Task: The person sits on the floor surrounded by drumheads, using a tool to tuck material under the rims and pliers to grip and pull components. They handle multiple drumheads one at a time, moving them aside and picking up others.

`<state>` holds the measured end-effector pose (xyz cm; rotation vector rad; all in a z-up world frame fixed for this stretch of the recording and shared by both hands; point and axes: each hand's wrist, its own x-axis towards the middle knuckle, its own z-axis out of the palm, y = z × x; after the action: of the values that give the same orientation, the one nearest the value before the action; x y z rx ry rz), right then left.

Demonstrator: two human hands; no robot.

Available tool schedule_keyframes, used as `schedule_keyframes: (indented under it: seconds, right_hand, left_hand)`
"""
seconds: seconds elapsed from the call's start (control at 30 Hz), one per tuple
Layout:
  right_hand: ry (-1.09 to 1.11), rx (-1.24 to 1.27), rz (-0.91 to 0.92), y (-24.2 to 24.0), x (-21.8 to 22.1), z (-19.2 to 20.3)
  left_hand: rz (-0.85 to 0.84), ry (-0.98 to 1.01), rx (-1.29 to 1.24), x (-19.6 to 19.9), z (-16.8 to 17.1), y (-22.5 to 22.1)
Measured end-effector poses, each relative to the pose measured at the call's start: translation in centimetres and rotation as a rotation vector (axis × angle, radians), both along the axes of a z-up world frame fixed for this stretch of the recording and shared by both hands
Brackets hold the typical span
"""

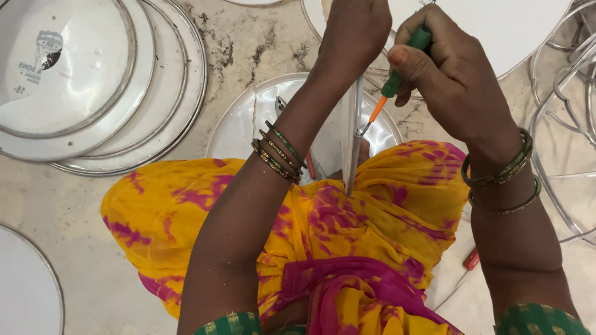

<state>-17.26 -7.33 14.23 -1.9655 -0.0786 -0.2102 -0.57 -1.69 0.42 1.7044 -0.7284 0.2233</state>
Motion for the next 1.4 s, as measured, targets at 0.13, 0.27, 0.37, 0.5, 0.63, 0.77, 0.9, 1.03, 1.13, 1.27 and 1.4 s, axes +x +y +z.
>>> schedule_keyframes:
  seconds: [0.13, 0.27, 0.37, 0.5, 0.63, 0.77, 0.9, 1.03, 1.13, 1.27, 1.4]
  right_hand:
    - [-0.013, -0.030, -0.001, 0.3, 0.4, 0.7]
    - [0.034, -0.137, -0.036, 1.3, 0.6, 0.2]
    - [0.007, -0.207, -0.055, 1.9, 0.0, 0.0]
    - [-0.166, -0.382, -0.077, 3.2, -1.1, -0.2]
    - [-0.093, -0.142, -0.201, 3.8, -0.9, -0.9]
    - [-0.154, -0.178, -0.278, 3.7, -0.7, -1.9]
    - [-0.193, -0.064, -0.222, 3.1, -0.6, -3.4]
    - [-0.148, -0.051, -0.254, 2.3, 0.3, -4.2]
    - [-0.179, 0.006, -0.213, 2.6, -0.6, -4.9]
    - [-0.220, 0.058, -0.156, 2.8, -2.2, -5.4]
    - [-0.265, 0.000, -0.168, 3.0, -3.3, -5.0]
  left_hand:
    - [0.000, 0.037, -0.016, -0.1, 0.4, 0.0]
    - [-0.024, 0.164, 0.025, 0.0, 0.7, 0.0]
    - [-0.043, 0.243, -0.004, -0.3, 0.9, -0.1]
    - [0.041, 0.079, -0.040, -0.6, 1.5, -0.5]
    - [0.017, 0.195, -0.011, -0.8, 2.1, -0.8]
    - [-0.030, 0.152, -0.055, -0.8, 2.1, -0.4]
    - [-0.037, 0.203, -0.002, -0.9, 1.5, -0.4]
    - [0.003, 0.068, -0.079, -0.8, 1.6, -0.3]
    - [-0.018, 0.118, -0.043, -1.1, 1.8, 0.0]
    - [-0.016, 0.180, 0.002, -1.8, 2.1, -0.4]
    - [-0.007, 0.132, -0.007, -2.3, 2.2, -0.9]
